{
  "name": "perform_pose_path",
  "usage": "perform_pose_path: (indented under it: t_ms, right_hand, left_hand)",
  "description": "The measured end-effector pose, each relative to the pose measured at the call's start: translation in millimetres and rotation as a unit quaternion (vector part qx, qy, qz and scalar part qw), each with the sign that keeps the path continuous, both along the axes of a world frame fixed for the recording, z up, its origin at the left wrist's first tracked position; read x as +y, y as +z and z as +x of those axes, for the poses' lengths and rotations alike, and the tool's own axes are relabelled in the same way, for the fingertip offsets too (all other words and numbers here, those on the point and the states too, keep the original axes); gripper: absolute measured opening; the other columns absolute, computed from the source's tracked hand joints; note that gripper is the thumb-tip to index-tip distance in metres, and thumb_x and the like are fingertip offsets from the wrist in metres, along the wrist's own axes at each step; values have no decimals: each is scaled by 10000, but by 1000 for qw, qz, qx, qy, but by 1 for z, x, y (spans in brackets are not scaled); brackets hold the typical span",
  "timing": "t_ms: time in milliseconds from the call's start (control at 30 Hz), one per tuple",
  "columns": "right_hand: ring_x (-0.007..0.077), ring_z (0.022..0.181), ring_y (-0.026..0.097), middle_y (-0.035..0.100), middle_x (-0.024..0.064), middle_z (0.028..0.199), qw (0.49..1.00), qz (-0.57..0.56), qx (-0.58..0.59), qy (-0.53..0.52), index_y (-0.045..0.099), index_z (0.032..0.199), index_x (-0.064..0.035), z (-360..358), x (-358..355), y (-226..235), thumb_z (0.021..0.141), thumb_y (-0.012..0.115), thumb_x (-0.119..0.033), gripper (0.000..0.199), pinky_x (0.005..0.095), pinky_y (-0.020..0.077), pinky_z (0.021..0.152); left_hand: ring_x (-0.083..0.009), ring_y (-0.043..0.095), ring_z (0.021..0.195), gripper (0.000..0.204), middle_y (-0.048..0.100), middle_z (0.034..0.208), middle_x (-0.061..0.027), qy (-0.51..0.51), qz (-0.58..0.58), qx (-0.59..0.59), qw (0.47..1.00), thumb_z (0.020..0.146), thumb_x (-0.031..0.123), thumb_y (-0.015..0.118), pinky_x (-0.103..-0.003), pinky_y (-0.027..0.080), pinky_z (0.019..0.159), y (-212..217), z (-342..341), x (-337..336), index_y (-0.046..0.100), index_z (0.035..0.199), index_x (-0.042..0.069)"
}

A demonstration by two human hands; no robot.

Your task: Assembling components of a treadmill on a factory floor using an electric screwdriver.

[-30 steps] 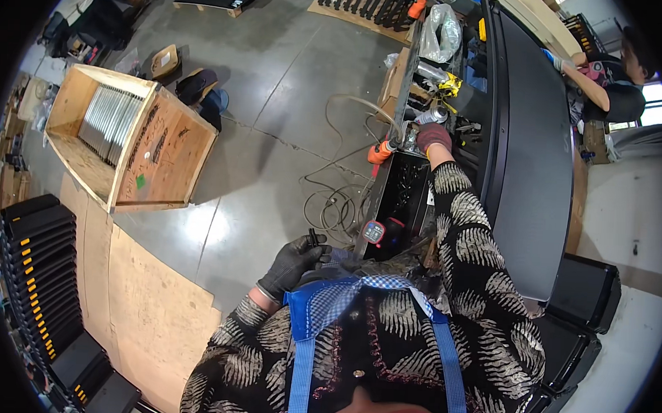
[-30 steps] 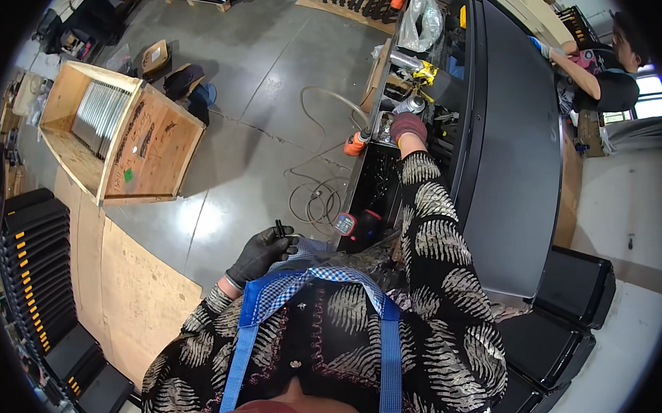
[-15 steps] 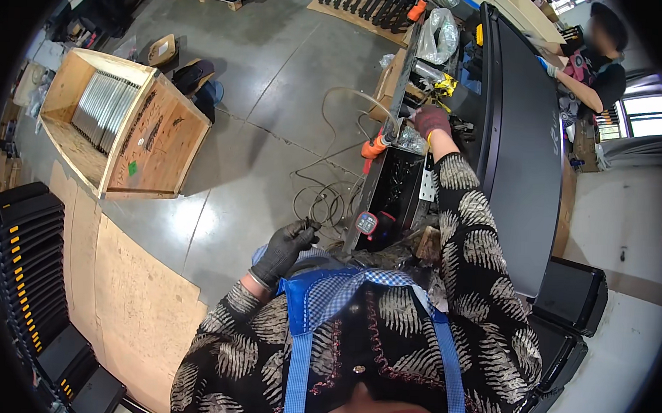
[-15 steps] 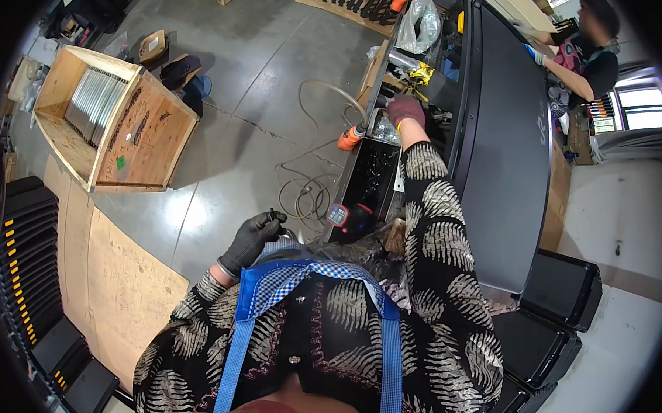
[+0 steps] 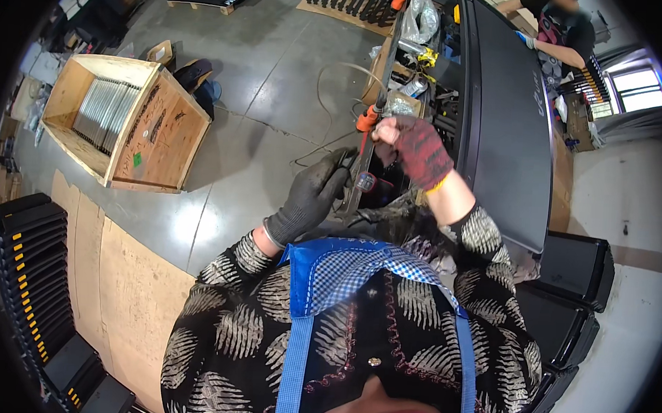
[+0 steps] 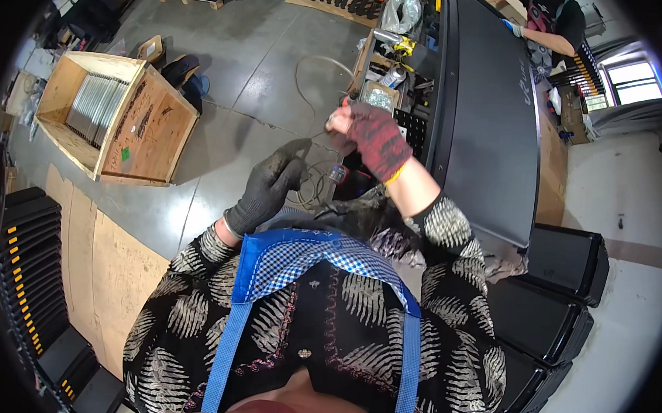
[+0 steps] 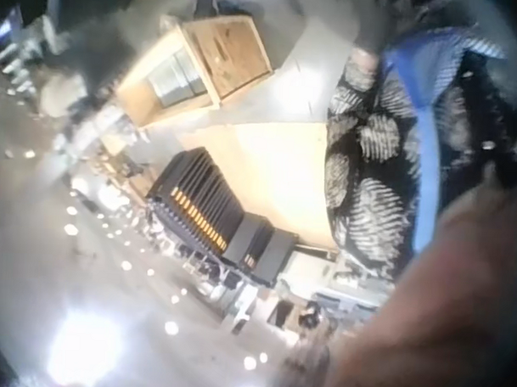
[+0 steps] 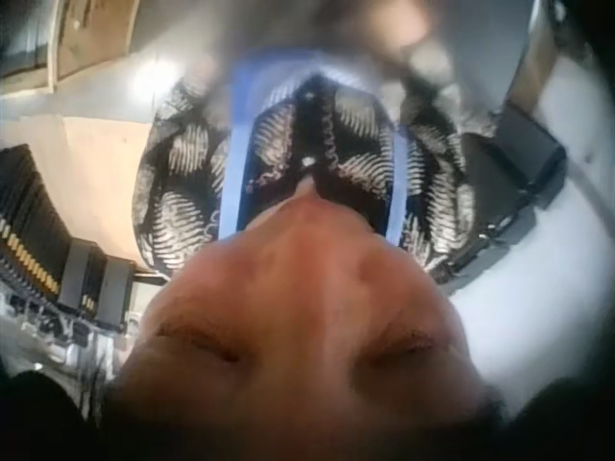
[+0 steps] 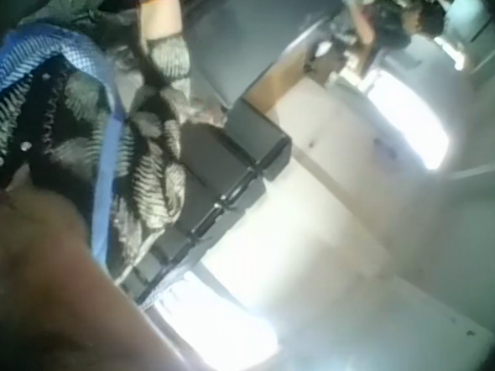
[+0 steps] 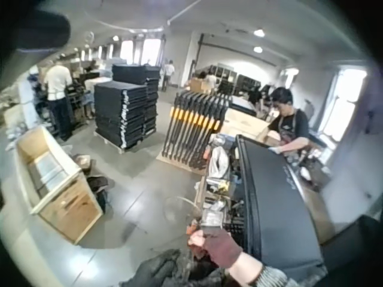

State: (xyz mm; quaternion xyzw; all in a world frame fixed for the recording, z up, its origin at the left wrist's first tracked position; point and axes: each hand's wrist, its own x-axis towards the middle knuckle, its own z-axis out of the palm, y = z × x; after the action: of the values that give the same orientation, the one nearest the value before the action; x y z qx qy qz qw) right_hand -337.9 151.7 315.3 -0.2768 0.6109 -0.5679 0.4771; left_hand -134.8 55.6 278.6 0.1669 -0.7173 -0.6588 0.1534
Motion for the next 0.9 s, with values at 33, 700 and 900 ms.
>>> perform_pose_path:
  t_ms: [33, 700, 900]
  right_hand:
    - [113, 567, 565, 615, 25, 702, 1000, -5, -16, -22, 648, 867, -22, 15, 11, 3, 828, 670, -228, 211, 234, 440, 517]
    - [152, 683, 611, 635, 46, 749, 881, -116, 446, -110, 672, 911, -91, 88, 67, -1, 816, 677, -185, 133, 259, 460, 600]
    - [146, 741, 641, 672, 70, 854, 774, -159, 608, -84, 653, 897, -44, 84, 71, 4, 877, 581, -75, 82, 281, 507, 636]
  left_hand:
    - [-70, 503, 659, 417, 583, 807, -21, -4, -13, 9, 1000, 953, 158, 483, -217, 446, 619, 7, -2, 4, 421, 1340, 14]
    - [-81, 520, 776, 475, 563, 947, -27, -124, 171, -8, 977, 964, 228, 466, -226, 451, 699, 35, 17, 32, 358, 1384, 36]
    - [-72, 470, 721, 517, 516, 826, -4, -107, 143, 19, 984, 957, 233, 472, -202, 405, 656, 21, 12, 33, 310, 1410, 43]
